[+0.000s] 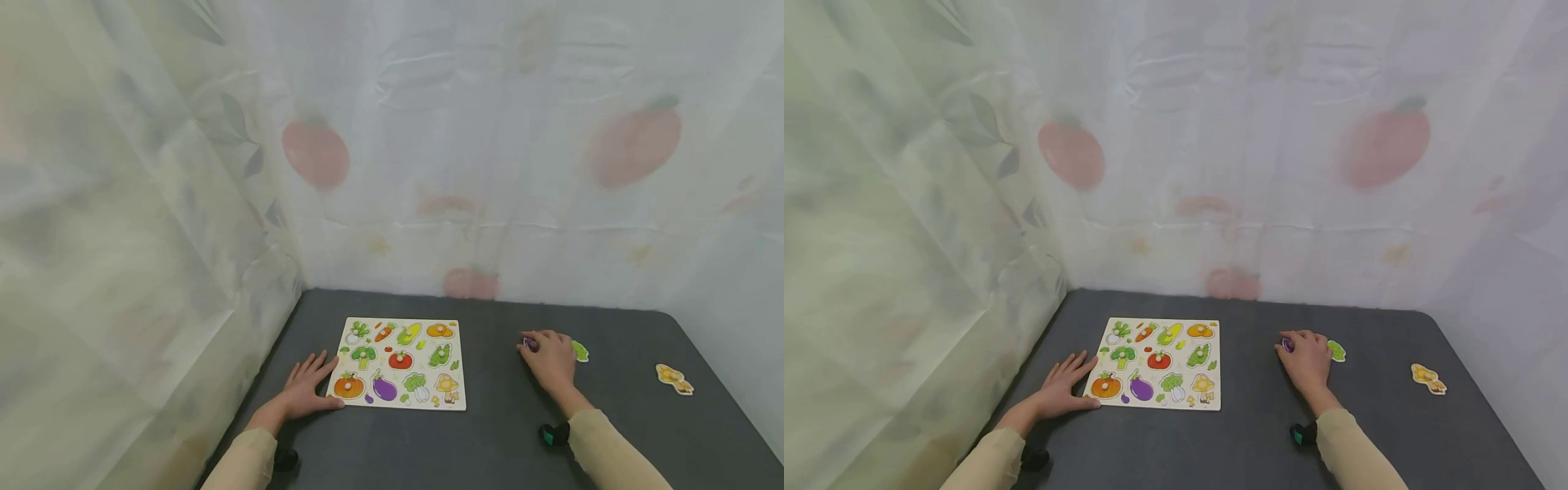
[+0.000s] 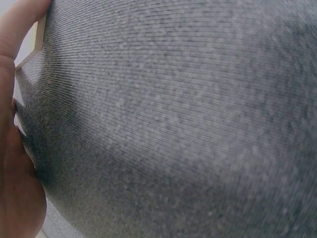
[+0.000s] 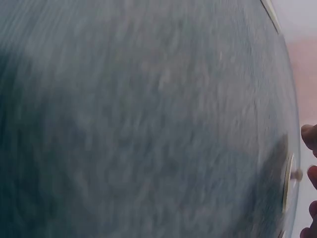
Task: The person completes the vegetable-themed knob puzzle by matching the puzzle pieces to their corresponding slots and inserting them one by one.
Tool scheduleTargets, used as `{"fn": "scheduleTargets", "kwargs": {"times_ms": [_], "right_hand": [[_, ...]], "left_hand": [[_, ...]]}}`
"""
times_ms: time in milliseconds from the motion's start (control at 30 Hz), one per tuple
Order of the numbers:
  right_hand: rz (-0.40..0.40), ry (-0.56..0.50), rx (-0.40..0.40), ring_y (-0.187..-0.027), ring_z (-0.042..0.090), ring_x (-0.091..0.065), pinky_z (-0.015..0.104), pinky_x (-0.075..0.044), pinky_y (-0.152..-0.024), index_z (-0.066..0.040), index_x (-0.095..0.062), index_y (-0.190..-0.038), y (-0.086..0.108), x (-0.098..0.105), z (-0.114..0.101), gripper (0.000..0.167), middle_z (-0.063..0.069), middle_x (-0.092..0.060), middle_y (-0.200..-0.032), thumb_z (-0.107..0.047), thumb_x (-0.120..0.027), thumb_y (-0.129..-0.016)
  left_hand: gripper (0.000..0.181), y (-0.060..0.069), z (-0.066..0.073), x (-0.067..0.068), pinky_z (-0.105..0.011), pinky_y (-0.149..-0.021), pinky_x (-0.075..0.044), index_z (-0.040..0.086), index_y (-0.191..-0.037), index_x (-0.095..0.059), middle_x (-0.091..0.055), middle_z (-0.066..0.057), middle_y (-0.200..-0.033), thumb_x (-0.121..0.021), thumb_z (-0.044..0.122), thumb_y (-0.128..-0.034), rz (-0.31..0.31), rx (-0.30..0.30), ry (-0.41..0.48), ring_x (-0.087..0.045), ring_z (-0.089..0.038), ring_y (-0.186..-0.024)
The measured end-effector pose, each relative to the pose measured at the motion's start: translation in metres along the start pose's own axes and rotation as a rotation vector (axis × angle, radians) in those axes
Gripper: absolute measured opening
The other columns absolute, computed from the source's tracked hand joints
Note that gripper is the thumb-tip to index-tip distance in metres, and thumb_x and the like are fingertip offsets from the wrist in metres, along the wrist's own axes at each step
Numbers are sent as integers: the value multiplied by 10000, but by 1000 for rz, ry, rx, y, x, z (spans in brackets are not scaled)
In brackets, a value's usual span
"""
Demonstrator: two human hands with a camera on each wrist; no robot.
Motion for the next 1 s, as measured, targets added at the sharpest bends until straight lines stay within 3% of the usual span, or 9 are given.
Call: {"fn": "scheduleTargets", "kwargs": {"times_ms": [500,1000], "right_hand": [[15,52,-83,-1187,512,-387,704,-262,-976,-22,-748,-1162,0,8,27,381,279,-583,-1240,-318,-763,-922],[6,50,-105,-1196,520,-377,706,-261,-966,-15,-754,-1130,3,11,30,383,284,-572,-1247,-343,-751,-931]], "left_hand": [[1122,0,6,2,-624,-1199,62,237,-1633,-306,-146,-106,-1704,-742,762,-743,3,-14,18,-43,-411,-1553],[1099,3,6,4,-644,-1193,42,213,-1631,-311,-158,-138,-1698,-749,730,-766,-15,-6,11,-56,-435,-1546]]}}
Point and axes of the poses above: each hand's wrist, its own y-axis away from the middle knuckle, its own x-axis out of the back of the hand, z = x × y, the point moved 6 cm from there along -y, towards the middle knuckle
